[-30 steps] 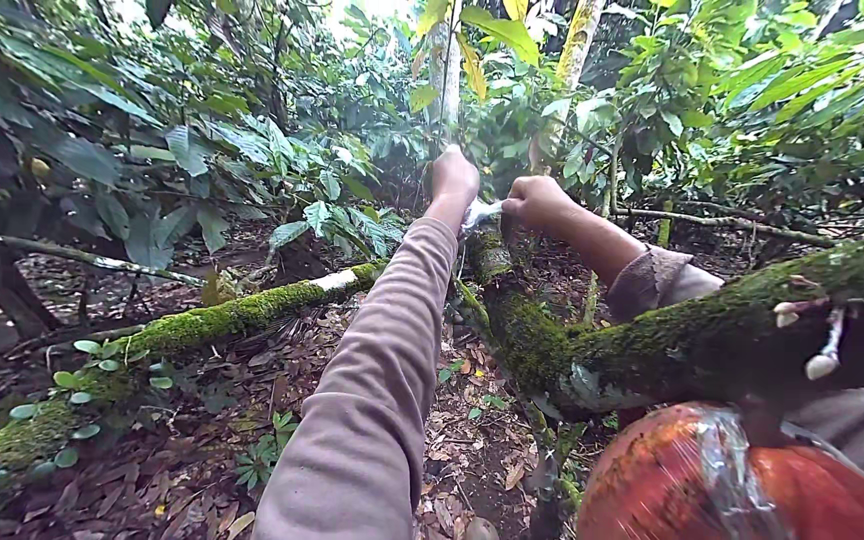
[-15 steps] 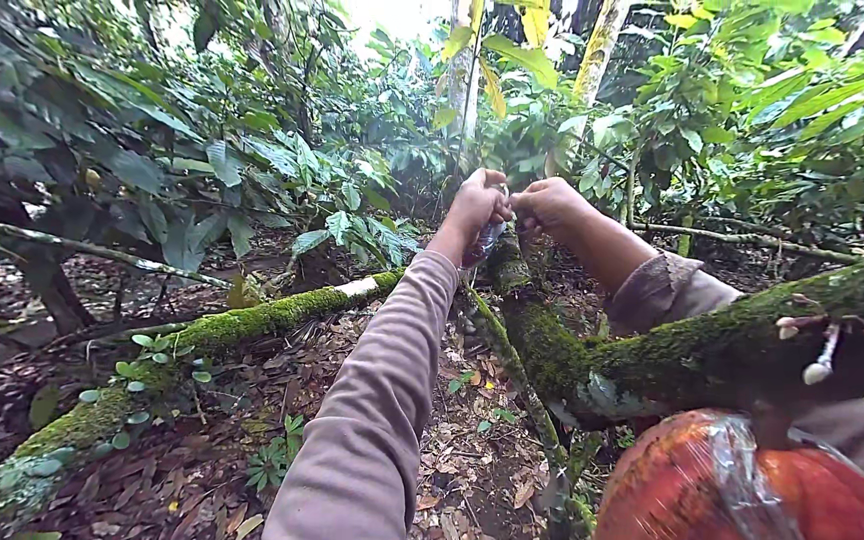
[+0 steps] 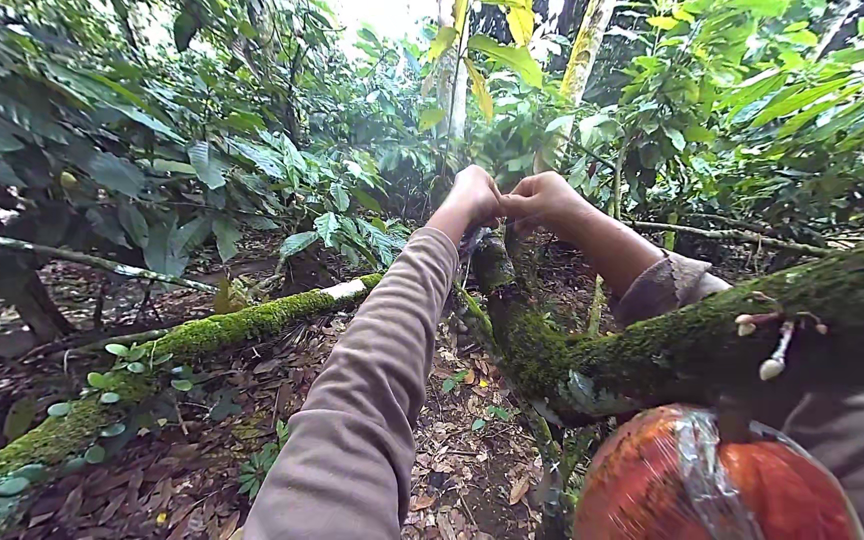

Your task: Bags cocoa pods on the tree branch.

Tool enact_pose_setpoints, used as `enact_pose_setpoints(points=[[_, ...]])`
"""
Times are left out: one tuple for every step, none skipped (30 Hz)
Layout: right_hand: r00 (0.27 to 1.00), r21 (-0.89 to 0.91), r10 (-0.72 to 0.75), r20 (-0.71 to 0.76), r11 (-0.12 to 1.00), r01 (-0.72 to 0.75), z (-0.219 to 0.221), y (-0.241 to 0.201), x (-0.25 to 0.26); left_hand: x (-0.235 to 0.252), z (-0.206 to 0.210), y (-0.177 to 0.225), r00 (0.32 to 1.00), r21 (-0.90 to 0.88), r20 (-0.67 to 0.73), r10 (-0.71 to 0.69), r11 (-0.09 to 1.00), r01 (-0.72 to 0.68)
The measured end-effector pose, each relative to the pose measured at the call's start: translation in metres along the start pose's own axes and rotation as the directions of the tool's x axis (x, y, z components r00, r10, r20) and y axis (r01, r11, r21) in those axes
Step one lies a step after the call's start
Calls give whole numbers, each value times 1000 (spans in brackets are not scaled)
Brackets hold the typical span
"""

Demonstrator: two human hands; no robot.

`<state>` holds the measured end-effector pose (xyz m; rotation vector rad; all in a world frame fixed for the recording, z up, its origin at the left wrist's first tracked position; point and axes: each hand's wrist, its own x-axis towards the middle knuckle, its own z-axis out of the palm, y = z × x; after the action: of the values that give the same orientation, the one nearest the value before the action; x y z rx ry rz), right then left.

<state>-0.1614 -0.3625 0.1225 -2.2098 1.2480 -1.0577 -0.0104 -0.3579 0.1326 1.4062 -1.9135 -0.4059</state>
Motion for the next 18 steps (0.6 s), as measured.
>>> enact_pose_setpoints(points=[[1000,88,17,7,996,-18,1,0,-1,-1,0,0,1000,-17,-4,-7,1000,7],[999,180,38,16,983,-40,3,0,-3,-1,-1,-1,1000,-46,-9,-14,999,14],[998,266,54,28,962,-59,4,0,-4,-2,-2,-2,1000,-89,-17,-18,996,17],[998,334,59,36,940,-67,6,0,-5,-4,-3,-4,999,-138,-28,-16,990,12],[997,381,63,44,922,-75,9,1,-6,-6,-4,-7,999,-190,-35,-12,982,5],[997,413,69,40,907,-79,12,2,-6,-8,-5,-10,999,-239,-39,-5,971,-4],[997,429,73,25,900,-77,15,3,-6,-10,-6,-12,999,-286,-37,-3,958,-8],[997,425,79,8,902,-75,16,3,-6,-14,-8,-14,1000,-339,-26,-5,941,-4],[996,398,87,-6,914,-78,17,3,-5,-17,-10,-16,1000,-396,-19,-13,918,4],[995,354,93,-19,932,-81,16,3,-4,-19,-12,-17,999,-447,-19,-29,894,18],[995,299,98,-31,950,-85,16,3,-4,-20,-13,-18,999,-490,-22,-48,871,31],[994,242,98,-43,966,-85,16,3,-3,-20,-12,-19,997,-522,-24,-68,852,46],[995,188,86,-52,979,-75,15,3,-4,-20,-12,-19,996,-537,-22,-88,841,63],[997,129,55,-52,991,-48,14,4,-4,-20,-11,-19,995,-521,-16,-101,850,78],[999,57,5,-47,998,-2,12,6,-3,-20,-12,-19,994,-466,-15,-106,880,87],[998,-17,-54,-34,998,54,9,7,-2,-19,-12,-19,995,-374,-16,-101,923,88],[993,-88,-117,-13,989,116,7,8,-2,-17,-14,-17,996,-254,-13,-88,964,82],[982,-160,-189,3,969,187,4,9,-2,-14,-15,-15,997,-129,-12,-75,989,73]])
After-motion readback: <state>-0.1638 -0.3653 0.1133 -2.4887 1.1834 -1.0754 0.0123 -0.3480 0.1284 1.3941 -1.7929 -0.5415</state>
